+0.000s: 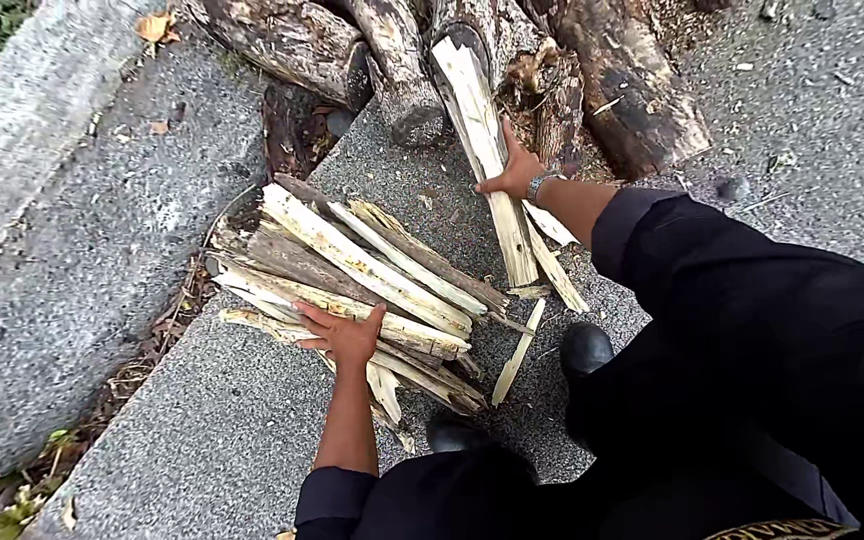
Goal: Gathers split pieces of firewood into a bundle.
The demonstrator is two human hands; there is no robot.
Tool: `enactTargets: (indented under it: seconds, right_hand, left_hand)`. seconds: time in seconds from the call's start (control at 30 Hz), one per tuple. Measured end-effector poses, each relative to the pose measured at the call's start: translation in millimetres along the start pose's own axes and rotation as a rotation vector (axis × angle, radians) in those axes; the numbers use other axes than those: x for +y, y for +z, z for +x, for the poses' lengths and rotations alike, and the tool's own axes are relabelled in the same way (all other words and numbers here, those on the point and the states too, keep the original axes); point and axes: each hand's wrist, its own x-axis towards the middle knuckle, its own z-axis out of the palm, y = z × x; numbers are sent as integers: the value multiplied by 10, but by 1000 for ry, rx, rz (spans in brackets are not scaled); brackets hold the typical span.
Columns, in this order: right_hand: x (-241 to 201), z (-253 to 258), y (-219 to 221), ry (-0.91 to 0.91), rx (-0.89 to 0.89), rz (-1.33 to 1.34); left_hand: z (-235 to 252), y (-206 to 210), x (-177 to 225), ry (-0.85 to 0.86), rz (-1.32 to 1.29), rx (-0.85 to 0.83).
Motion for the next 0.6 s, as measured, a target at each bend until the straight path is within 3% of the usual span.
enactTargets:
  seconds: [0.13,0.4,0.6]
  right_hand:
    - [-175,-135,-8,130,20,-27]
    - [26,-35,-159,16,-74,202]
    - [145,-198,-488,-75,-167,604]
  left_hand:
    - [-13,15,-5,-4,0,6]
    - [-22,-13,-5,-29,-55,1]
    - [5,-29,-60,-41,-56,-23]
